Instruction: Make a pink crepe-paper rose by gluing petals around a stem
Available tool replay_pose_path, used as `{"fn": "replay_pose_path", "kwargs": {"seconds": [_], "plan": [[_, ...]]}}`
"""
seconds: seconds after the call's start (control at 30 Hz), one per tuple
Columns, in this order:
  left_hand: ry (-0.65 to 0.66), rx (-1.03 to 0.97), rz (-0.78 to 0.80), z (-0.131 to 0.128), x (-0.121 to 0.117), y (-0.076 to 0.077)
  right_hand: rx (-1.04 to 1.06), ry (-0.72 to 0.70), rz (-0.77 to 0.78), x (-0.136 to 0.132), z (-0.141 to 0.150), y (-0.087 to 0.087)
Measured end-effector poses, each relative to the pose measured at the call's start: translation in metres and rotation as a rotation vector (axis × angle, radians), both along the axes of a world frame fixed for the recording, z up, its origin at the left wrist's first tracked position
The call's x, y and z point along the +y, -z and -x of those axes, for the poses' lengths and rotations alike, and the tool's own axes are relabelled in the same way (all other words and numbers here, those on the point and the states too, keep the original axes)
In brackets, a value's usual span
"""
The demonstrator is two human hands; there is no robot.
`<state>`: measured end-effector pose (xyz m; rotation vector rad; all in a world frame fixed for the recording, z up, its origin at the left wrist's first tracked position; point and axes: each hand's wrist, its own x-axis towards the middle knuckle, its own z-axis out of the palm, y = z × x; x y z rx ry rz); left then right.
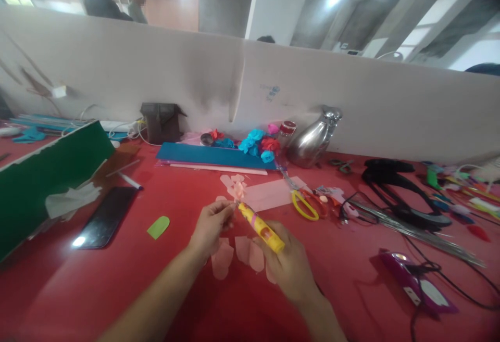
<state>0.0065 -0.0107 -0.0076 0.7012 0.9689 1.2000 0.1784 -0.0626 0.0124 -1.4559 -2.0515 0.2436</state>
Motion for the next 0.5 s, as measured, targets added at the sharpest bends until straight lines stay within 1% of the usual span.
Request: {"fn": "replay_pose_path", "kwargs": {"seconds": [0.1, 0.3, 0.5], "plan": [[-0.004, 0.001, 0.007, -0.0001, -0.0009, -0.0021, -0.003, 0.003, 0.001, 0.0016, -0.0005, 0.0014], [-0.002, -0.001, 0.009, -0.0003, -0.0015, -0.0024, 0.013, 0.014, 0.007, 0.0019, 0.001, -0.0021], [-0.007, 0.0, 0.03, -0.0005, -0.0014, -0.0025, -0.058, 0.014, -0.063, 0.0069, -0.0014, 0.0002]]}}
